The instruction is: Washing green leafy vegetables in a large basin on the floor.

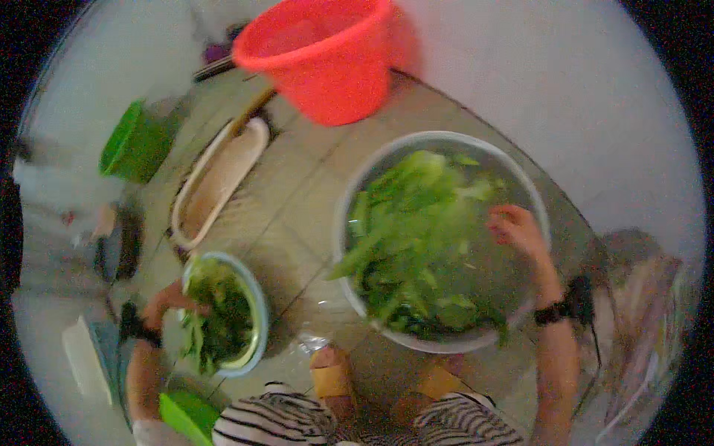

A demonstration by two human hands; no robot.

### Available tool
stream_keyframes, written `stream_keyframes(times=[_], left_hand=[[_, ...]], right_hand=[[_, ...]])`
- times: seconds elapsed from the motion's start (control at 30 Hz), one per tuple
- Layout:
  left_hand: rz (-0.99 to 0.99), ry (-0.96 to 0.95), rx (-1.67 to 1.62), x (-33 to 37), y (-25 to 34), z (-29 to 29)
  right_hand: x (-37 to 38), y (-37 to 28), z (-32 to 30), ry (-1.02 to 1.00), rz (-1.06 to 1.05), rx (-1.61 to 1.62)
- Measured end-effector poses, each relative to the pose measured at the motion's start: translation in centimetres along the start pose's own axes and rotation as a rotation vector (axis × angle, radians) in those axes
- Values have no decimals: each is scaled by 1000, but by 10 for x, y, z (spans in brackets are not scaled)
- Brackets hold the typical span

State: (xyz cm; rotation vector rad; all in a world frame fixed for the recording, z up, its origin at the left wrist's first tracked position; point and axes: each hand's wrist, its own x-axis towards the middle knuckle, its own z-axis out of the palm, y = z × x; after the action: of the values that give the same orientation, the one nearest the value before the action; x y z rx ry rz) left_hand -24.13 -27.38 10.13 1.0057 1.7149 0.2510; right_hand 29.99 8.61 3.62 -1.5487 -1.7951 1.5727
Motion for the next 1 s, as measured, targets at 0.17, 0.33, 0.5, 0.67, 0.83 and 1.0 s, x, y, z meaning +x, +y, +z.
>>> stream_keyframes(times=[0.17,0.33,0.5,0.67,0.83,1.0], left_hand=[[-116,143,584,6,81,-25],[464,563,534,128,162,41],[863,545,590,242,264,155],[498,589,623,255,275,205],[368,368,537,257,272,261],[379,287,571,234,290,307]], right_hand=[[10,37,-16,152,110,-164],[42,32,30,77,203,-186],[41,8,96,165,211,-339],[36,41,80,23,183,-413],[45,112,54,121,78,-201],[22,87,22,227,50,-166]])
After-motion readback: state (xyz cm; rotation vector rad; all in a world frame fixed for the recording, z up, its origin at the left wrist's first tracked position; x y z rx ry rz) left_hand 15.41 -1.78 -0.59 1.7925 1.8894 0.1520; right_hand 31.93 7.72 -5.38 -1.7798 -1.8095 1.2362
